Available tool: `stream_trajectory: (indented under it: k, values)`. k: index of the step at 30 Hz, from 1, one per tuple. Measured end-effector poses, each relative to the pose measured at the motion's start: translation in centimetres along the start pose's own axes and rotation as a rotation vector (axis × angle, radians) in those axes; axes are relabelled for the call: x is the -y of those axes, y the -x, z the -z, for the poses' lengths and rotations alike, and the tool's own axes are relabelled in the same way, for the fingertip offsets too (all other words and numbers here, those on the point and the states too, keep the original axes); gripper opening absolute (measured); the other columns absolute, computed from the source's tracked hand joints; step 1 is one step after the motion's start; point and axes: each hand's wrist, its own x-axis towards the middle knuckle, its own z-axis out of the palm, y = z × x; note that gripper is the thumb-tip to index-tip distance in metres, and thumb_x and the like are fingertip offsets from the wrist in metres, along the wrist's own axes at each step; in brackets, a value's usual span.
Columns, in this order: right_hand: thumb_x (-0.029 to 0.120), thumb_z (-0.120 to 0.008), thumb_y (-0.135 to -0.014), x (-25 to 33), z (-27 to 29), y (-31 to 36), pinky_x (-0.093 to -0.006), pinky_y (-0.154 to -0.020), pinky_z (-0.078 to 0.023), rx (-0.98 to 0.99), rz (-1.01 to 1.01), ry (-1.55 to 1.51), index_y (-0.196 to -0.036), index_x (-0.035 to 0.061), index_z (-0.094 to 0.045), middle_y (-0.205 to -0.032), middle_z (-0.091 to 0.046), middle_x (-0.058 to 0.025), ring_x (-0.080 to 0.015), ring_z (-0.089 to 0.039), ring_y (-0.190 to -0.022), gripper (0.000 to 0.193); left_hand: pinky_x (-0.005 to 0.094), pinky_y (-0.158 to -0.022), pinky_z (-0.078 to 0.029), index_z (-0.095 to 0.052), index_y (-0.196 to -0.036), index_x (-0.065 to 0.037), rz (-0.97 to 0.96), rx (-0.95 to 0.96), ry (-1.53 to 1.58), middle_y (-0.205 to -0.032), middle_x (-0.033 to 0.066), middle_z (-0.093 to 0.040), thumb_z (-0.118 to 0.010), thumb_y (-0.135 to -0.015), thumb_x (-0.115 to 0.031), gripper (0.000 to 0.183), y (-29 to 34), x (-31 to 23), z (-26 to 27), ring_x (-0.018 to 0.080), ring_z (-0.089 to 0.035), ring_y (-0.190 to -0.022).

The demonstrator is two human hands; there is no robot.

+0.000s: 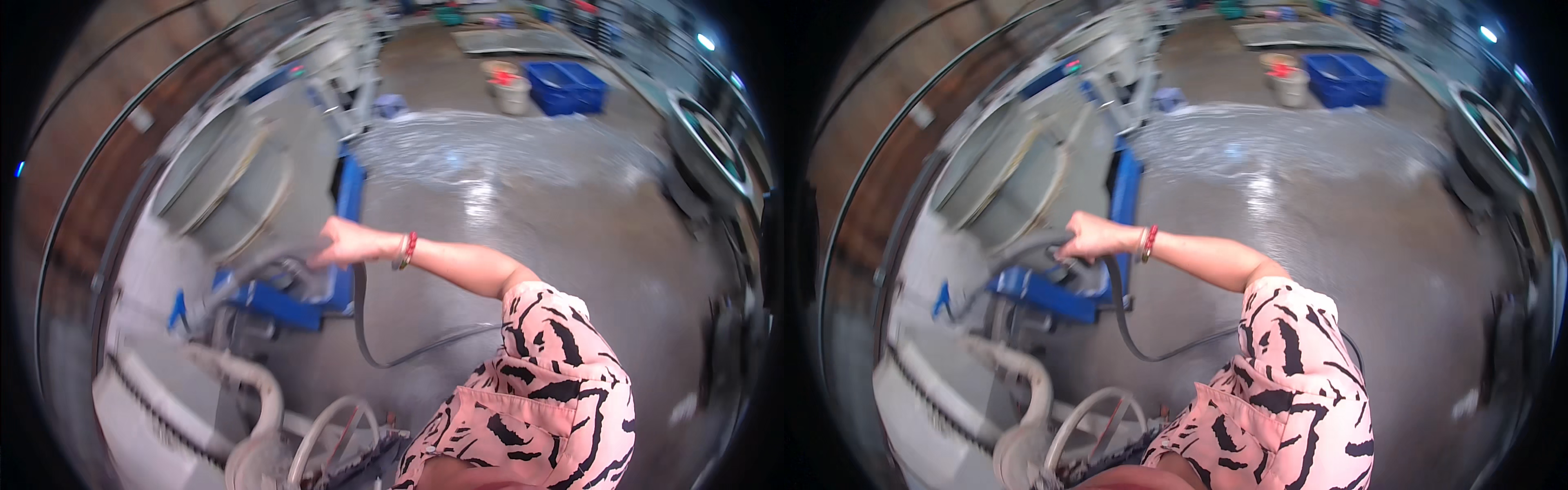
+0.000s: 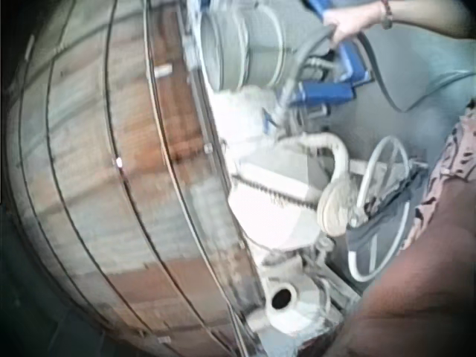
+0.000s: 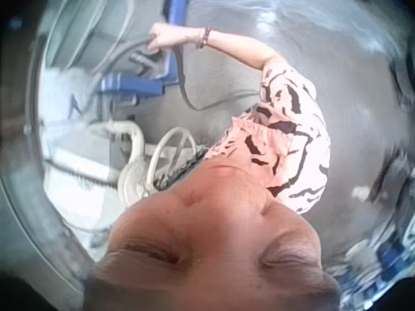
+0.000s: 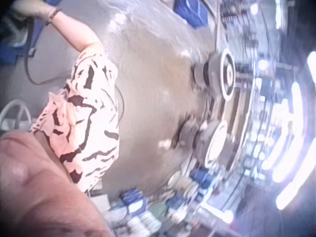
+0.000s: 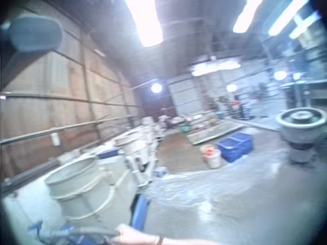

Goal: The person uses a hose to spray water into a vibratory tumble bowl containing green abrasive media and then moves to a second rotating tumbler containing metallic parts, reaching into the rotating media by hand and adjusting a valve on a hose.

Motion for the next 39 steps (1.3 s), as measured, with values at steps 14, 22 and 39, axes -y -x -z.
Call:
stream_trajectory:
  k: [14,22,39]
  values:
    - [0.025,-0.042,-0.092,3.2,34.3,48.8,-0.0227,-0.044,-0.026,-1.124,0.463,-0.550,-0.058,0.0120,-0.030,-0.046,-0.028,0.0023,-0.0089,-0.025,-0.040,0.038,0.0333,-0.058,-0.046,-0.063,-0.093,0.000,-0.272,0.613,-0.229,-0.076,0.0076,-0.063,-0.053,-0.085,-0.018,0.021,-19.4,-16.7,-31.0,0.0191,-0.055,-0.059]
    - [0.024,-0.058,-0.083,-7.2,34.1,56.6,-0.0265,-0.033,-0.024,-1.571,0.040,-0.693,-0.054,0.0155,-0.034,-0.041,-0.029,0.0047,-0.0092,-0.026,-0.031,0.039,0.0306,-0.059,-0.048,-0.062,-0.100,-0.003,-0.505,0.629,-0.422,-0.073,0.0088,-0.064,-0.051,-0.086,-0.014,0.021,-29.1,-32.5,-41.6,0.0169,-0.058,-0.060]
    - [0.021,-0.062,-0.084,-13.4,55.6,69.4,-0.0247,-0.035,-0.029,-1.950,-0.546,-0.117,-0.057,0.0087,-0.044,-0.047,-0.041,0.0038,-0.0062,-0.036,-0.037,0.035,0.0393,-0.090,-0.039,-0.055,-0.109,-0.002,-2.123,-0.009,0.300,-0.101,0.0126,-0.055,-0.056,-0.084,-0.020,0.031,-2.9,-115.2,-59.3,0.0292,-0.046,-0.104]
